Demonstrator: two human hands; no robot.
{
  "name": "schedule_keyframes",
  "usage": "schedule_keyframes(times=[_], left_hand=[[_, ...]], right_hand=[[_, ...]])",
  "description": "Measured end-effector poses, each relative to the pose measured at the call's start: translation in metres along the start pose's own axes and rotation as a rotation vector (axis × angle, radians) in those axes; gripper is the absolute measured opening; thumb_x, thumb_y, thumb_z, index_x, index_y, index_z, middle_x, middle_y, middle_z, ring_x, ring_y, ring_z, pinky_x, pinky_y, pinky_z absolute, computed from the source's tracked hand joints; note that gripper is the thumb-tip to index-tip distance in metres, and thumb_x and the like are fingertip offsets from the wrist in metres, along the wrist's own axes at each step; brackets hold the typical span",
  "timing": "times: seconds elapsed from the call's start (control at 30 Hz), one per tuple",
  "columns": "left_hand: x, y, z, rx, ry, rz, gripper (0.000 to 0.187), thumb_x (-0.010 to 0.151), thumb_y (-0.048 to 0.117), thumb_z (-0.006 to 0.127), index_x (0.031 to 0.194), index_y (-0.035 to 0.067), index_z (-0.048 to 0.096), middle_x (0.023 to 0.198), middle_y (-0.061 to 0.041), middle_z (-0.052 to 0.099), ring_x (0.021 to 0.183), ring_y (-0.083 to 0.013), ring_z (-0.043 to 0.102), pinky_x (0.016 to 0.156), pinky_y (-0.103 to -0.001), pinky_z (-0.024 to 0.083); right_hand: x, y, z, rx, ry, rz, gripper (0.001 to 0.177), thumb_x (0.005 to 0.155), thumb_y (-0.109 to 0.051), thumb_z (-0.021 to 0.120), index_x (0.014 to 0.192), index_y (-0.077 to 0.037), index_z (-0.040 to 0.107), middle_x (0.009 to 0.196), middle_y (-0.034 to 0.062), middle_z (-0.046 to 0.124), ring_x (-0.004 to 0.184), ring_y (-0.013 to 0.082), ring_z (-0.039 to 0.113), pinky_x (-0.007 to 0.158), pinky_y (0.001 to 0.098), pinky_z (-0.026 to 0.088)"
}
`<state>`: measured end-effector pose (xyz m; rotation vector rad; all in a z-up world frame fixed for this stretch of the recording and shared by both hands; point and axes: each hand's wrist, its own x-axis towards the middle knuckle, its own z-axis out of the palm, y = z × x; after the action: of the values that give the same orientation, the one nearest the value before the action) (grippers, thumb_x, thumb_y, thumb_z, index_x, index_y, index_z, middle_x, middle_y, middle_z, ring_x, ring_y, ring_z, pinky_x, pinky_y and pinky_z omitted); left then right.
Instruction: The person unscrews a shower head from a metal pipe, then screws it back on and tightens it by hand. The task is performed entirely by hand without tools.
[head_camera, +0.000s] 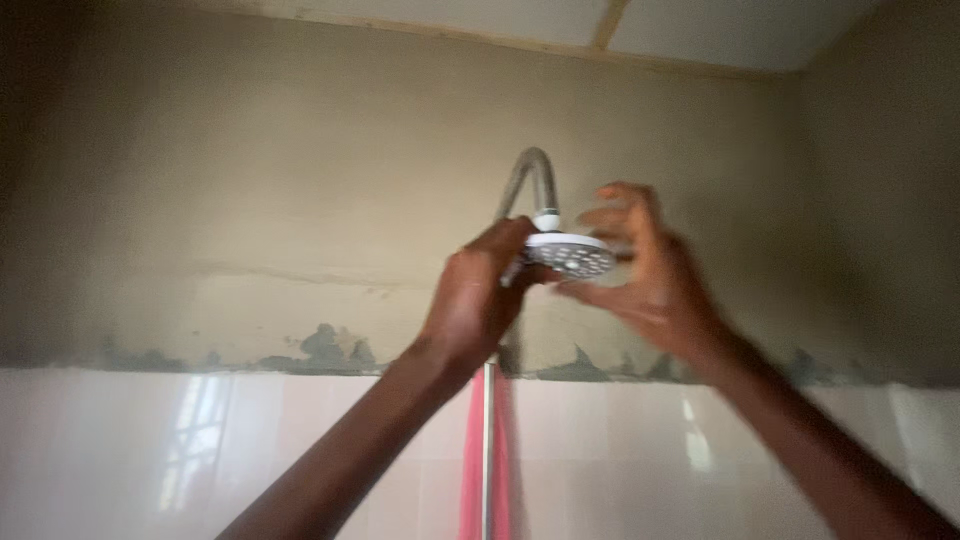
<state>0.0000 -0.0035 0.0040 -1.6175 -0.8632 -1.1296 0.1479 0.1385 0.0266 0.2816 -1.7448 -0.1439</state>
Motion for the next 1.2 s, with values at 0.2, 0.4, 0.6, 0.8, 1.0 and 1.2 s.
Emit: schedule_keyframes(times=[0.2,0.4,0.6,0.8,1.0,1.2], left_hand=[[0.015,0.019,0.008,0.446,-0.152,-0.081,0.024,0.099,0.01,0.063,0.123,0.011,0.061,0.114,-0.013,0.07,0.083,-0.0274,0.073,0.065,-0.04,0.065],[0.011,0.008,-0.005,0.068,-0.028,-0.21,0.061,0.081,0.024,0.086,0.133,0.011,0.056,0.11,-0.009,0.075,0.094,-0.0206,0.076,0.077,-0.036,0.064],[0.006,-0.017,0.01,-0.13,0.106,0.066,0.05,0.08,0.016,0.088,0.123,0.004,0.065,0.118,-0.014,0.069,0.109,-0.0241,0.072,0.089,-0.034,0.067],[0.001,-0.015,0.012,-0.3,0.013,0.02,0.044,0.092,0.014,0.073,0.131,0.004,0.057,0.124,-0.013,0.069,0.112,-0.0248,0.074,0.092,-0.034,0.065],[0.007,0.01,0.011,0.12,-0.041,-0.087,0.037,0.093,0.019,0.074,0.124,0.007,0.06,0.11,-0.012,0.076,0.086,-0.026,0.078,0.068,-0.039,0.064],[0.017,0.004,0.0,0.197,-0.049,-0.028,0.059,0.076,0.026,0.088,0.125,0.007,0.061,0.108,-0.011,0.076,0.088,-0.0233,0.077,0.071,-0.038,0.064]], right_hand=[[0.0,-0.006,-0.025,-0.444,-0.223,0.178,0.023,0.088,-0.012,0.078,0.107,-0.01,0.065,0.093,0.0099,0.077,0.078,0.0213,0.077,0.069,0.0403,0.062],[-0.01,0.028,0.025,0.3,0.03,-0.084,0.026,0.092,-0.01,0.076,0.108,0.0,0.058,0.111,0.0151,0.073,0.1,0.0191,0.074,0.089,0.0322,0.064],[-0.016,0.068,0.066,0.891,-0.069,0.076,0.046,0.093,-0.013,0.071,0.132,0.0,0.051,0.125,0.0129,0.065,0.116,0.021,0.069,0.101,0.0375,0.058],[-0.015,0.036,0.037,0.558,-0.08,0.13,0.058,0.089,-0.024,0.078,0.133,0.002,0.05,0.125,0.0153,0.067,0.118,0.0242,0.069,0.103,0.0367,0.061],[-0.005,-0.033,-0.027,-0.212,-0.03,-0.321,0.054,0.078,-0.015,0.083,0.125,-0.002,0.061,0.113,0.0151,0.074,0.101,0.0263,0.073,0.088,0.0411,0.058],[0.013,-0.046,-0.037,-0.357,-0.217,-0.043,0.022,0.083,-0.016,0.08,0.103,-0.01,0.075,0.077,0.0072,0.078,0.063,0.0191,0.074,0.058,0.0387,0.057]])
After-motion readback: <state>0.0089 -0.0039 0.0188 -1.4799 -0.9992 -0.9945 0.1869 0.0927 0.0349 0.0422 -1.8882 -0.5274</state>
